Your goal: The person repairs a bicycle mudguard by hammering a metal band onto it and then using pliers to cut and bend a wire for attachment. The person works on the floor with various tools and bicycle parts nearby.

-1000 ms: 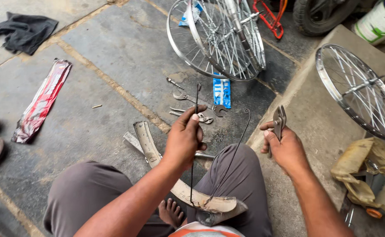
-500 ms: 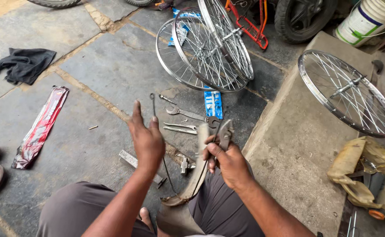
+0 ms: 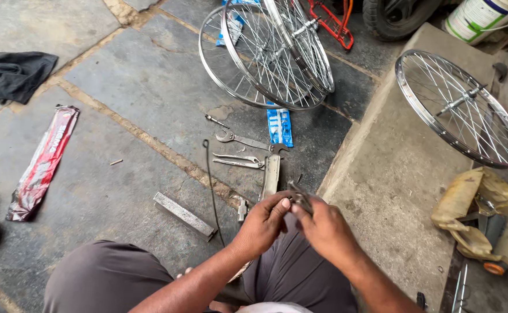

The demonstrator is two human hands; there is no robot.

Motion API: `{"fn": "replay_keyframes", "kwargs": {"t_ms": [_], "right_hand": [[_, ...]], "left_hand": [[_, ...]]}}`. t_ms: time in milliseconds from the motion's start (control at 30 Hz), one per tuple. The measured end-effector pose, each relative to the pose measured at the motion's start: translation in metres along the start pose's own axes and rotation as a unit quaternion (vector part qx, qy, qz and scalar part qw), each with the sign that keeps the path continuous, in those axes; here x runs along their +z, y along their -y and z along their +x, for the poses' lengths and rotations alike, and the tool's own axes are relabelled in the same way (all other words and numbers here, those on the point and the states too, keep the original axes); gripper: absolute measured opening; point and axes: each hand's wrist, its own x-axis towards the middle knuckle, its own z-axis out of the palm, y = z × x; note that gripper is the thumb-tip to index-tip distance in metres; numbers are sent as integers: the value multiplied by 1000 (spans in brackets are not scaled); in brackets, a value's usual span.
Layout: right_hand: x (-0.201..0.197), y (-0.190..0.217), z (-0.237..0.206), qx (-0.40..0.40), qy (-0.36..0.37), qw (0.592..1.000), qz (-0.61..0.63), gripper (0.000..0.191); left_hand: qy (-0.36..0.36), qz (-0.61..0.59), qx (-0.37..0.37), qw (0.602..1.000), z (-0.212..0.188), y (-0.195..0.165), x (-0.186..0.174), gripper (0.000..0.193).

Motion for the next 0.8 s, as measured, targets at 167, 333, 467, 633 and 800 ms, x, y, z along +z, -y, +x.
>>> {"fn": "replay_keyframes", "kwargs": {"t_ms": [167,333,467,633,800], "right_hand": [[-29,-31,-15,225,71,960,153,27],[-61,-42,-30,-25,74,980,185,47],[-73,-27,-33,144,102,982,-68,37],[-68,-13,-33,-14,70,988,-140,55],[-49,-4,-37,-56,33,970,-236,65]], "left_hand": [[-9,5,52,999,1,10,7,40],[17,-16,-33,999,1,-17,6,54],[46,-30,-35,998,-3,-34,11,55],[33,-33,-33,998,-10,-30,13,51],[59,-108,-49,991,-6,-16,24,53]]}}
